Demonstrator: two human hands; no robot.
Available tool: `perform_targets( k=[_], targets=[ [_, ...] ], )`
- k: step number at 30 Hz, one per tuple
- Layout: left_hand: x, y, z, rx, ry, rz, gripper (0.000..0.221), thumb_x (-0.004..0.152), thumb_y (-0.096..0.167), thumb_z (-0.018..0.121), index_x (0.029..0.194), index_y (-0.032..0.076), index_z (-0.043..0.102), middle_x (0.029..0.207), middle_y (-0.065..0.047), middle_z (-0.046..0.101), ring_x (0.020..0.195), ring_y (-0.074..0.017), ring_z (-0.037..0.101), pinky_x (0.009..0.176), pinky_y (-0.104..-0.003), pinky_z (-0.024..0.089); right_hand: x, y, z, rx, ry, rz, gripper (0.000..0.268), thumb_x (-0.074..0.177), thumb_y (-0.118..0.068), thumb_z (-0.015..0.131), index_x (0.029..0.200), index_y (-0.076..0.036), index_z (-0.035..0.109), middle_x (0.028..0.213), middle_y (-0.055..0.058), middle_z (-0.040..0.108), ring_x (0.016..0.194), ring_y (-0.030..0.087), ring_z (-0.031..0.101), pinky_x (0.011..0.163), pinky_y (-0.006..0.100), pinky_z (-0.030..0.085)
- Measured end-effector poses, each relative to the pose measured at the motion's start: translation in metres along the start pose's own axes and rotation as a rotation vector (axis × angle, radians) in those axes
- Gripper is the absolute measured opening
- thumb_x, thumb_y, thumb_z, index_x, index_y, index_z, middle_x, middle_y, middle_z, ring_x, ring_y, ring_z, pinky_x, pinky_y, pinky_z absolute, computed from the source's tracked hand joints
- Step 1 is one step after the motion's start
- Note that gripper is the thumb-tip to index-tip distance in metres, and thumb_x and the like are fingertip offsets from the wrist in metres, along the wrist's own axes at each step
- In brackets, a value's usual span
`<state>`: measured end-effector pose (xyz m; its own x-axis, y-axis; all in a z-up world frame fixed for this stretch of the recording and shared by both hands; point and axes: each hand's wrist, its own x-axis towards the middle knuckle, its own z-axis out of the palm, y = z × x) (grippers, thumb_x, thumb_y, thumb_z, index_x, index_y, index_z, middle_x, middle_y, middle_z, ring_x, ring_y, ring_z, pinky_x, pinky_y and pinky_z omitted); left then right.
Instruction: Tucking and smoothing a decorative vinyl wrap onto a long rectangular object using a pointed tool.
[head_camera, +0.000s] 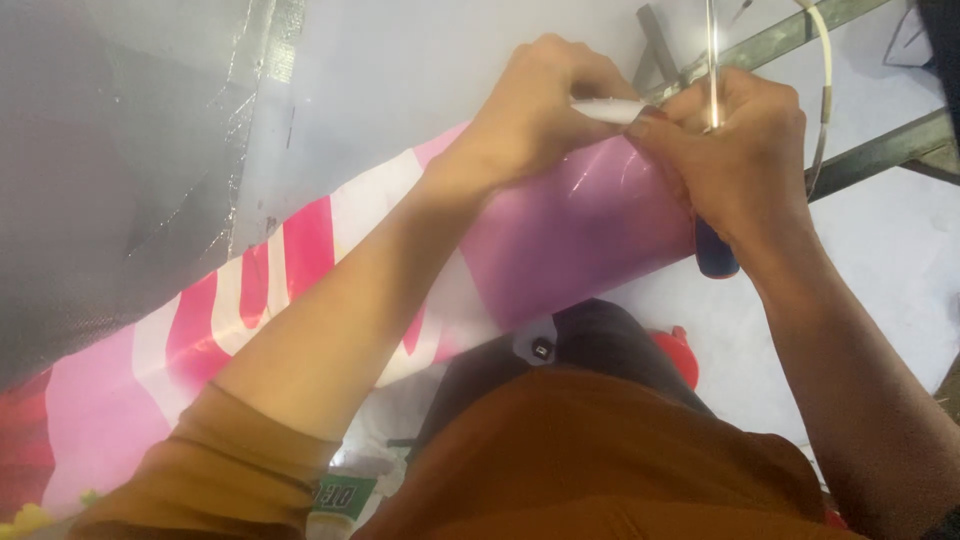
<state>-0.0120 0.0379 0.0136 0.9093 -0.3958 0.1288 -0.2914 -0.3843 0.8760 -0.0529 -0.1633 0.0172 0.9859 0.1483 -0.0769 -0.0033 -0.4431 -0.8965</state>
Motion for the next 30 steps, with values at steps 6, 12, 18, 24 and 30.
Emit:
perform_targets(
  k=[6,12,18,24,30],
  targets=[
    [-0.017,0.010,0.008,-0.056,0.113,0.069,0.018,0.073,-0.001,0.080,0.088,0.005,0.073,0.086,-0.004,0.074,0.075,-0.0160,0.066,0.070,-0.028,0.056,-0.004,-0.001,-0.003,-0.125,-0.021,-0.043,0.010,0.100,0.008,0.075,0.097,0.006,0.066,0.064,0.010,0.057,0.046,0.013,0.049,0.041,0.024,0.038],
    [-0.017,0.000,0.013,0.055,0.191,0.155,0.020,0.071,-0.004,0.081,0.087,0.004,0.073,0.087,-0.006,0.064,0.077,-0.0193,0.061,0.073,-0.031,0.053,-0.005,0.001,-0.002,-0.146,-0.032,-0.105,0.018,0.105,0.014,0.078,0.098,0.008,0.063,0.065,0.013,0.057,0.044,0.015,0.050,0.037,0.025,0.035],
    [-0.011,-0.008,0.010,-0.040,0.113,0.081,0.025,0.070,-0.012,0.076,0.090,0.003,0.075,0.091,-0.008,0.069,0.079,-0.0205,0.069,0.076,-0.032,0.059,-0.001,0.008,0.000,-0.166,-0.017,-0.145,0.018,0.110,0.010,0.079,0.102,0.008,0.064,0.070,0.013,0.060,0.045,0.014,0.050,0.036,0.023,0.036],
    [-0.003,-0.006,0.002,0.019,0.053,0.138,0.012,0.078,0.002,0.078,0.089,0.001,0.076,0.082,-0.010,0.070,0.071,-0.0200,0.062,0.068,-0.032,0.053,-0.001,0.001,0.001,-0.125,-0.018,-0.134,0.011,0.110,0.002,0.079,0.108,0.008,0.070,0.074,0.011,0.061,0.048,0.012,0.049,0.039,0.024,0.035],
    [0.008,-0.016,0.000,-0.006,-0.065,-0.087,0.021,0.079,0.020,0.078,0.085,0.000,0.077,0.074,-0.006,0.073,0.066,-0.0129,0.064,0.063,-0.025,0.054,0.004,-0.007,0.002,0.092,0.009,0.083,0.016,0.106,-0.006,0.076,0.100,0.005,0.067,0.064,0.005,0.055,0.043,0.008,0.045,0.033,0.021,0.033]
  ],
)
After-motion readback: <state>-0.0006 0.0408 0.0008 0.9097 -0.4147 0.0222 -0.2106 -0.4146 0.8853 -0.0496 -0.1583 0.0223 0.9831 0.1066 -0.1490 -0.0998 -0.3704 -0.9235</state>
